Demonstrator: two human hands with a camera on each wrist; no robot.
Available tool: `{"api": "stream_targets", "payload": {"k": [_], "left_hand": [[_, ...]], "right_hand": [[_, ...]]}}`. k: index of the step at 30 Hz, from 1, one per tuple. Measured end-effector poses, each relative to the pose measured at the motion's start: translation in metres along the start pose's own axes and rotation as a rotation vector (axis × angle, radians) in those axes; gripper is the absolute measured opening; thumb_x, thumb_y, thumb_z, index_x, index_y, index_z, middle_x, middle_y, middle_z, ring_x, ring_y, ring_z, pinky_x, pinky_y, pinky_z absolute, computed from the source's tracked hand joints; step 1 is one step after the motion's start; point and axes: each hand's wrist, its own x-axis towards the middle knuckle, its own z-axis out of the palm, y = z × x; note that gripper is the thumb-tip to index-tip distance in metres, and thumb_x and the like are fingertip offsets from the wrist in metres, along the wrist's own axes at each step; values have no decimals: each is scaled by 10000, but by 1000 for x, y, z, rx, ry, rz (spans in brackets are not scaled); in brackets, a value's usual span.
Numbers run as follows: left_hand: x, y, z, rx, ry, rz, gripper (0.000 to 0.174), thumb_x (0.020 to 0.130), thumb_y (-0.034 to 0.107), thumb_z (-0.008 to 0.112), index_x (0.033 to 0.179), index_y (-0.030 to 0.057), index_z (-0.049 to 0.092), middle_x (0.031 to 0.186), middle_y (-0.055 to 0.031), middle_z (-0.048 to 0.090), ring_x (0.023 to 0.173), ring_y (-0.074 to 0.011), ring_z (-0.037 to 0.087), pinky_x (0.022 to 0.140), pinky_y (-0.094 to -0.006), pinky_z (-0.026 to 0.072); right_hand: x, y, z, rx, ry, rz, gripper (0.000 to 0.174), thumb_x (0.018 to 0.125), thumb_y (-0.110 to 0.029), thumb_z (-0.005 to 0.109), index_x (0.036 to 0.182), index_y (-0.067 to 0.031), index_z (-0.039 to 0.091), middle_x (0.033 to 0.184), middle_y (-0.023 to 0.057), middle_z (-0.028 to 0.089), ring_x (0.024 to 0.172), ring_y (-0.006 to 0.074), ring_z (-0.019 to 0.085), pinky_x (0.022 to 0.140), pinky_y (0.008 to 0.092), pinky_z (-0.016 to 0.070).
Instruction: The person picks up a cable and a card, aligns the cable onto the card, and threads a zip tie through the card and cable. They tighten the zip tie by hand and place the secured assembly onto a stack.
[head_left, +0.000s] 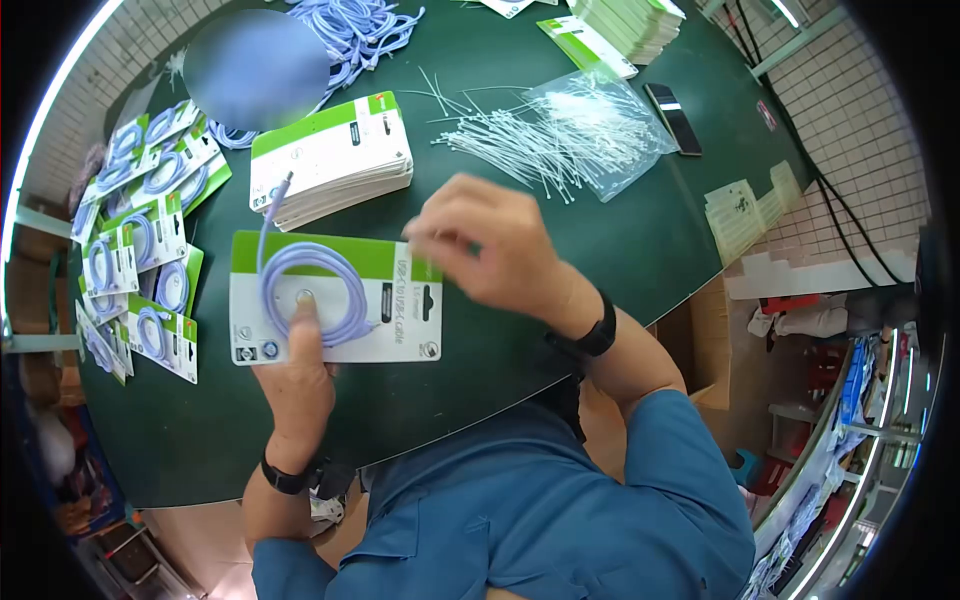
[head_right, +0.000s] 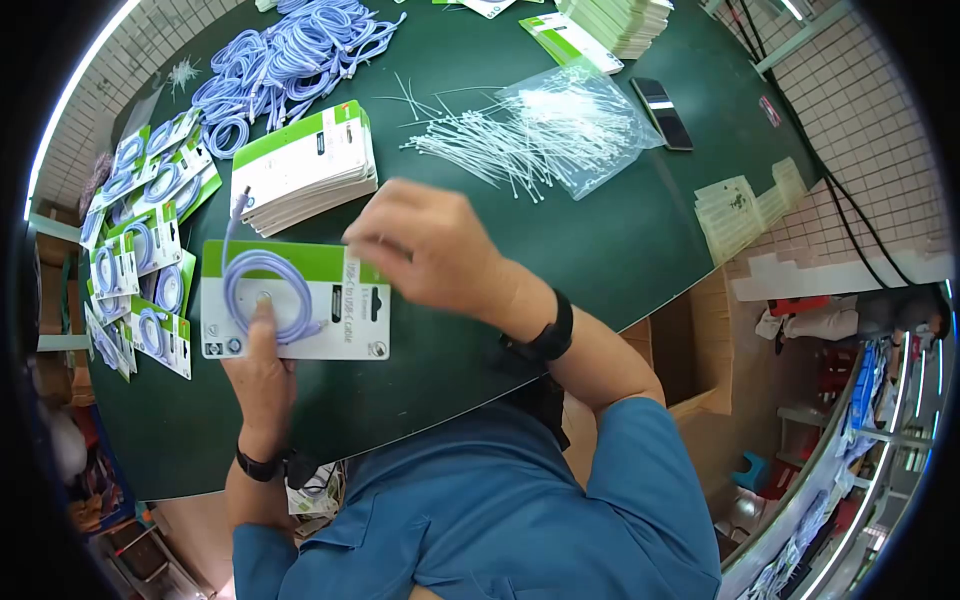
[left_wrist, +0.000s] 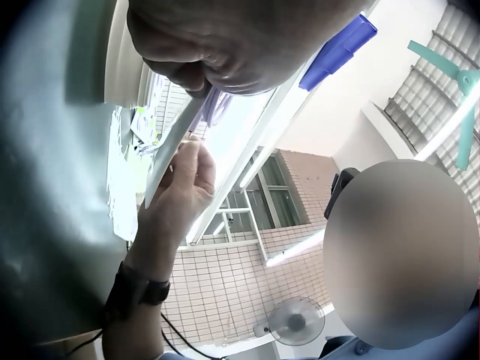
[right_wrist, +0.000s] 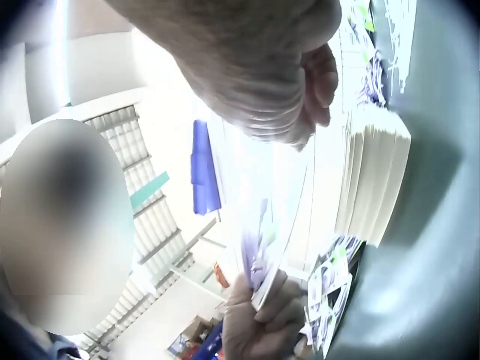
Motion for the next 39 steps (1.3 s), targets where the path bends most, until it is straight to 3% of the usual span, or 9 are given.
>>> {"api": "stream_targets", "payload": {"k": [1, 5, 9, 12, 15, 28, 30, 32, 39], "left_hand": [[6, 4, -1, -3, 0, 3, 312, 1010, 82, 603, 1310, 2, 563, 897, -51, 655, 567, -67, 552, 419, -236, 388], [31, 15, 2, 43, -7, 10, 287, 1019, 99, 605, 1290, 13, 567, 858, -42, 650, 548, -64, 550, 406, -236, 380], [42, 16, 13, -9, -37, 8, 257, 1018, 134, 623, 1240, 10, 590, 858, -35, 637, 564, -72, 564, 404, -234, 394], [40, 9, 15, 100, -49, 4, 301, 993, 160, 671, 1226, -7, 579, 895, -46, 612, 560, -86, 558, 427, -243, 456], [38, 0, 23, -34, -98, 0, 307, 992, 151, 673, 1241, 1, 574, 850, -31, 596, 541, -81, 529, 430, -253, 425], [31, -6, 20, -96, -103, -20, 268, 1012, 197, 690, 1188, 17, 596, 866, -13, 620, 608, -58, 554, 456, -238, 431], [33, -17, 18, -13, -91, 104, 239, 1019, 182, 680, 1172, 19, 594, 862, -16, 624, 604, -60, 556, 453, -232, 437], [32, -17, 15, 31, -106, 32, 221, 1017, 153, 672, 1167, 11, 594, 874, -24, 635, 598, -63, 560, 451, -228, 436], [28, -14, 19, 28, -90, 81, 194, 1001, 118, 674, 1144, 8, 600, 896, -51, 661, 599, -78, 588, 449, -218, 442]], "right_hand": [[3, 13, -9, -2, -1, -4, 137, 819, -50, 834, 931, -52, 755, 942, 100, 716, 740, 247, 694, 662, 330, 554], [0, 77, -30, -507, -48, 258, 147, 863, -152, 809, 968, -58, 769, 903, 127, 714, 769, 306, 688, 695, 399, 555], [3, 93, -34, -883, -149, 393, 219, 873, -247, 798, 925, -41, 749, 909, 147, 723, 856, 371, 694, 764, 475, 554], [5, 115, -39, -730, -200, 492, 210, 856, -219, 792, 871, -29, 705, 848, 179, 700, 850, 390, 690, 733, 473, 539], [1, 119, -38, -604, -131, 398, 157, 842, -118, 765, 844, -1, 661, 816, 193, 669, 782, 398, 653, 707, 463, 511], [-6, 112, -50, -750, -73, 325, 81, 860, -79, 756, 895, -5, 760, 872, 186, 732, 820, 385, 709, 750, 444, 554], [-6, 112, -48, -759, -68, 331, 90, 870, -88, 748, 908, -9, 768, 881, 192, 736, 831, 390, 710, 759, 447, 561], [-4, 110, -49, -738, -55, 333, 81, 875, -77, 725, 888, -5, 759, 875, 202, 734, 839, 400, 704, 782, 460, 559], [-3, 109, -46, -665, 100, 305, 55, 910, -39, 669, 894, 4, 638, 899, 202, 688, 855, 425, 668, 770, 501, 532]]}}
